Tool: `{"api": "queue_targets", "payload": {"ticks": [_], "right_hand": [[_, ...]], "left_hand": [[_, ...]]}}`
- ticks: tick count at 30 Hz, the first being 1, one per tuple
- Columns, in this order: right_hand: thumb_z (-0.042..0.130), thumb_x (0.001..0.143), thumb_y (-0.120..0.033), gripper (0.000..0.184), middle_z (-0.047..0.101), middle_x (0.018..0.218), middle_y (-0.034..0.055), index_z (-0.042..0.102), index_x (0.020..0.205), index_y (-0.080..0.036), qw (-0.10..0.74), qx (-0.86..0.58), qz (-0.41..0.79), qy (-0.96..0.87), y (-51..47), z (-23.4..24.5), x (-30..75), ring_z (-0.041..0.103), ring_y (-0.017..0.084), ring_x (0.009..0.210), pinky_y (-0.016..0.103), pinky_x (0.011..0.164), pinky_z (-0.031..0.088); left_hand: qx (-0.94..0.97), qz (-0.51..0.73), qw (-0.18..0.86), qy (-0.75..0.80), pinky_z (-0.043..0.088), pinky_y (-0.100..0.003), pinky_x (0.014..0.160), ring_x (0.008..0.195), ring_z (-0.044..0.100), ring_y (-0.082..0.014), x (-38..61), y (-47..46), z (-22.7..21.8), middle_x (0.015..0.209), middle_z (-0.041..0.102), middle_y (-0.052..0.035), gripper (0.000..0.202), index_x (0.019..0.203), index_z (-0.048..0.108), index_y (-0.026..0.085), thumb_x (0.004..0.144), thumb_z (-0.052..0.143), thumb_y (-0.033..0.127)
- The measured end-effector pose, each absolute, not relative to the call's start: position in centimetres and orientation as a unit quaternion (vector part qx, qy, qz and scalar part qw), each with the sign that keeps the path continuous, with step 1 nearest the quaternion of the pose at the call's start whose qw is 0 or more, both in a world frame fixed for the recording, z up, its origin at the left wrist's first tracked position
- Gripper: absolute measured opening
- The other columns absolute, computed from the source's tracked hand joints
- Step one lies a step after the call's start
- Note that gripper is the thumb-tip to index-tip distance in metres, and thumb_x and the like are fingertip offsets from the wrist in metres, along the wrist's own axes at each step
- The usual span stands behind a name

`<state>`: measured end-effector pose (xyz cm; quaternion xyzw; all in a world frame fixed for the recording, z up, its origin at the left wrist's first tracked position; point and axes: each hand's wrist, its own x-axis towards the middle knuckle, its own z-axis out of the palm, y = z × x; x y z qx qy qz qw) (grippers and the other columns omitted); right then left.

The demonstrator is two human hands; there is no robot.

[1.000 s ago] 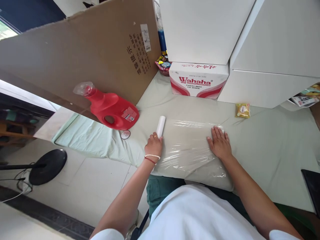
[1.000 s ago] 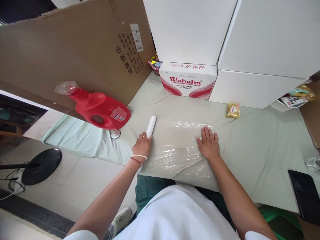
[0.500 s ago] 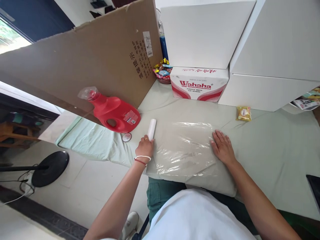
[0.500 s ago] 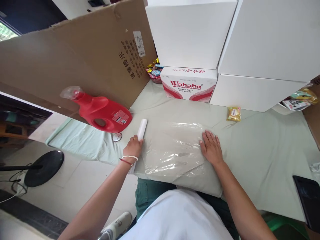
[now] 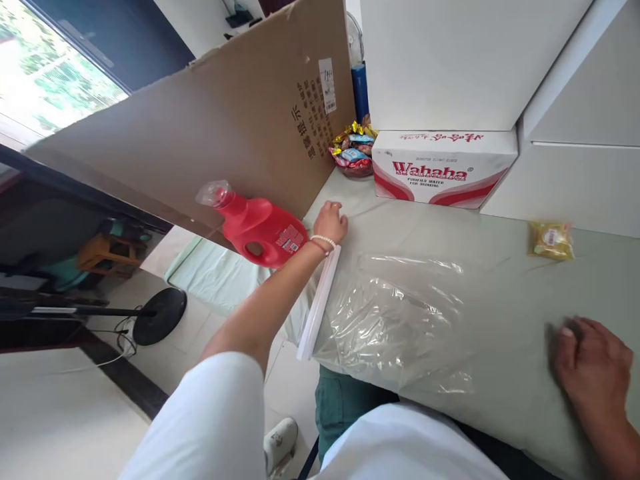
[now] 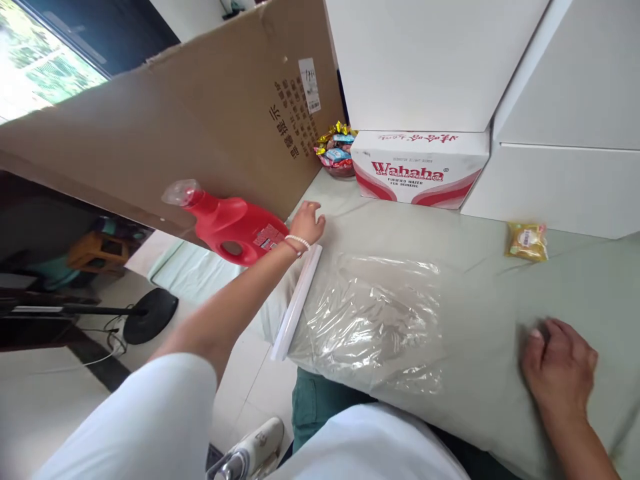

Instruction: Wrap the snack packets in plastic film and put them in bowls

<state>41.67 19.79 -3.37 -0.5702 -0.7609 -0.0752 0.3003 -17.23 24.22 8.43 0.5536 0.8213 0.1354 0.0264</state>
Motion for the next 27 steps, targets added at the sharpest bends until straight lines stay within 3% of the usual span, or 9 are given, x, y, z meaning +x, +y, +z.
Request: {"api": "queue_targets", "payload": {"ticks": [5,8,11,17,22,27], "right_hand": [[0.039,0.094,-0.051,0.049,0.071,0.101,0.0186,0.068,0.128,-0.031,0.297,-0.611,-0.061,-0.732,19.4,-3.8,41.7,0.066,0.046,0.102,0.066,0.083,0.051],[0.04,0.095,-0.049,0.046,0.071,0.098,0.0171,0.068,0.127,-0.032,0.291,-0.623,-0.059,-0.724,19.2,-3.2,41.4,0.067,0.045,0.097,0.066,0.082,0.053],[0.043,0.095,-0.045,0.042,0.072,0.1,0.0157,0.07,0.124,-0.032,0.279,-0.619,-0.054,-0.732,19.2,-3.0,41.3,0.068,0.044,0.097,0.066,0.085,0.054],[0.046,0.095,-0.043,0.034,0.074,0.1,0.0157,0.073,0.114,-0.033,0.277,-0.622,-0.051,-0.731,19.3,-3.0,41.2,0.069,0.043,0.098,0.063,0.088,0.052],[0.044,0.099,-0.042,0.033,0.074,0.1,0.016,0.073,0.102,-0.027,0.281,-0.631,-0.041,-0.722,19.0,-2.8,40.8,0.069,0.039,0.096,0.057,0.088,0.053],[0.043,0.102,-0.042,0.035,0.075,0.101,0.016,0.071,0.093,-0.024,0.299,-0.631,-0.043,-0.715,19.1,-3.0,40.8,0.068,0.035,0.093,0.052,0.088,0.054]], "left_hand": [[0.556,0.144,0.033,0.818,0.044,-0.041,0.111,0.133,0.056,-0.0296,-18.7,35.7,7.1,0.152,0.051,-0.0184,0.057,0.148,0.051,0.014,0.09,0.051,0.011],[0.53,0.163,0.037,0.831,0.046,-0.042,0.106,0.131,0.058,-0.0321,-20.2,40.0,6.3,0.156,0.048,-0.0201,0.061,0.152,0.045,0.016,0.092,0.055,0.015],[0.515,0.168,0.04,0.84,0.047,-0.042,0.101,0.124,0.06,-0.0323,-21.8,41.7,5.3,0.152,0.049,-0.0212,0.055,0.147,0.05,0.016,0.092,0.059,0.018],[0.543,0.134,0.041,0.828,0.046,-0.034,0.1,0.12,0.06,-0.0255,-22.2,40.1,3.7,0.143,0.057,-0.014,0.043,0.134,0.06,0.021,0.092,0.056,0.015],[0.55,0.112,0.022,0.827,0.047,-0.034,0.096,0.114,0.061,-0.0254,-20.4,36.7,3.8,0.132,0.062,-0.0156,0.032,0.127,0.062,0.018,0.099,0.049,0.028],[0.543,0.091,0.004,0.835,0.05,-0.034,0.092,0.11,0.063,-0.0267,-18.0,30.6,4.4,0.123,0.066,-0.0163,0.035,0.121,0.066,0.017,0.103,0.041,0.034]]}}
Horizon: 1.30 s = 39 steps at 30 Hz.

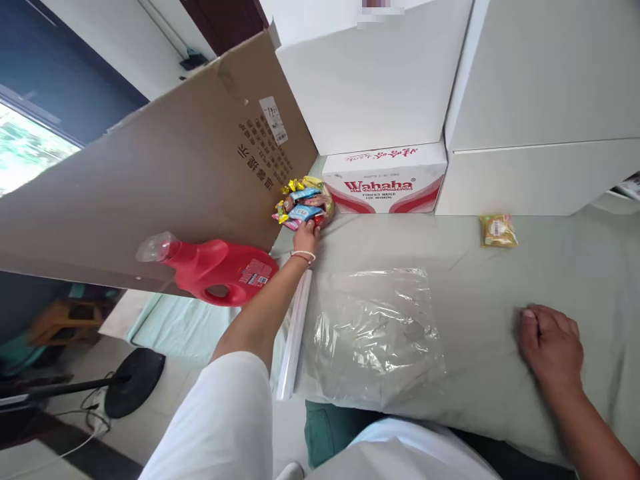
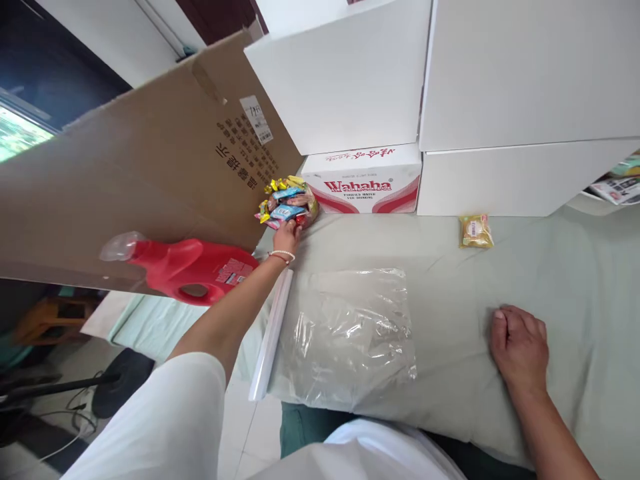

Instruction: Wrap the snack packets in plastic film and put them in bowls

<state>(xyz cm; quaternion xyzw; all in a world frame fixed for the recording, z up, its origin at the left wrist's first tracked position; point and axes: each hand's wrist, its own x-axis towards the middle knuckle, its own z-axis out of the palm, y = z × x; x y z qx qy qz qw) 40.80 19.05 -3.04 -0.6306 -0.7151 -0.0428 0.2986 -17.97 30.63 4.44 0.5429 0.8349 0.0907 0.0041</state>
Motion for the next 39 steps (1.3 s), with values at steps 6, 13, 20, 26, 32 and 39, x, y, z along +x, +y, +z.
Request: {"api": "queue_targets", "payload": {"ticks": [6,13,20,26,32,39], "right_hand": [[0.042,0.102,-0.041,0.037,0.075,0.099,0.0161,0.072,0.091,-0.021,0.323,-0.619,-0.022,-0.716,19.2,-3.5,40.9,0.066,0.033,0.091,0.051,0.089,0.053],[0.039,0.104,-0.038,0.043,0.074,0.099,0.0181,0.074,0.095,-0.016,0.312,-0.628,0.003,-0.713,19.1,-3.6,40.8,0.064,0.031,0.094,0.049,0.092,0.051],[0.036,0.106,-0.039,0.046,0.074,0.101,0.0168,0.073,0.097,-0.014,0.305,-0.645,0.018,-0.701,19.0,-3.5,40.6,0.061,0.029,0.093,0.044,0.092,0.049],[0.039,0.107,-0.036,0.042,0.073,0.1,0.0162,0.072,0.096,-0.014,0.333,-0.636,0.03,-0.695,18.7,-3.2,40.5,0.058,0.028,0.092,0.043,0.091,0.049],[0.042,0.106,-0.036,0.038,0.073,0.103,0.0167,0.072,0.096,-0.015,0.333,-0.621,0.032,-0.709,18.8,-3.2,40.7,0.058,0.028,0.094,0.044,0.091,0.05],[0.043,0.104,-0.038,0.038,0.073,0.104,0.017,0.072,0.094,-0.016,0.334,-0.627,0.046,-0.702,18.7,-2.9,40.6,0.06,0.029,0.094,0.047,0.092,0.051]], "left_hand": [[0.564,0.092,0.002,0.821,0.053,-0.033,0.091,0.109,0.065,-0.0243,-13.8,21.7,4.7,0.129,0.063,-0.0159,0.037,0.114,0.07,0.016,0.104,0.041,0.037],[0.639,0.126,0.045,0.757,0.056,-0.031,0.093,0.113,0.067,-0.0215,-7.4,15.4,4.7,0.122,0.07,-0.0093,0.033,0.115,0.071,0.023,0.104,0.041,0.032],[0.662,0.313,0.115,0.671,0.052,-0.038,0.104,0.114,0.065,-0.023,-0.4,15.7,6.7,0.119,0.07,-0.0106,0.03,0.108,0.072,0.023,0.103,0.049,0.042],[0.516,0.53,0.273,0.615,0.051,-0.027,0.076,0.08,0.06,-0.0151,4.6,19.9,7.0,0.086,0.062,-0.0009,0.036,0.093,0.062,0.024,0.098,0.059,0.059],[0.14,0.642,0.521,0.545,0.041,-0.02,0.054,0.055,0.049,-0.0078,4.2,25.2,7.6,0.069,0.055,0.0056,0.031,0.078,0.051,0.022,0.089,0.076,0.037],[0.008,0.614,0.554,0.562,0.023,-0.017,0.039,0.037,0.033,-0.0054,3.1,27.7,5.5,0.049,0.04,0.0076,0.033,0.069,0.043,0.022,0.093,0.064,0.031]]}}
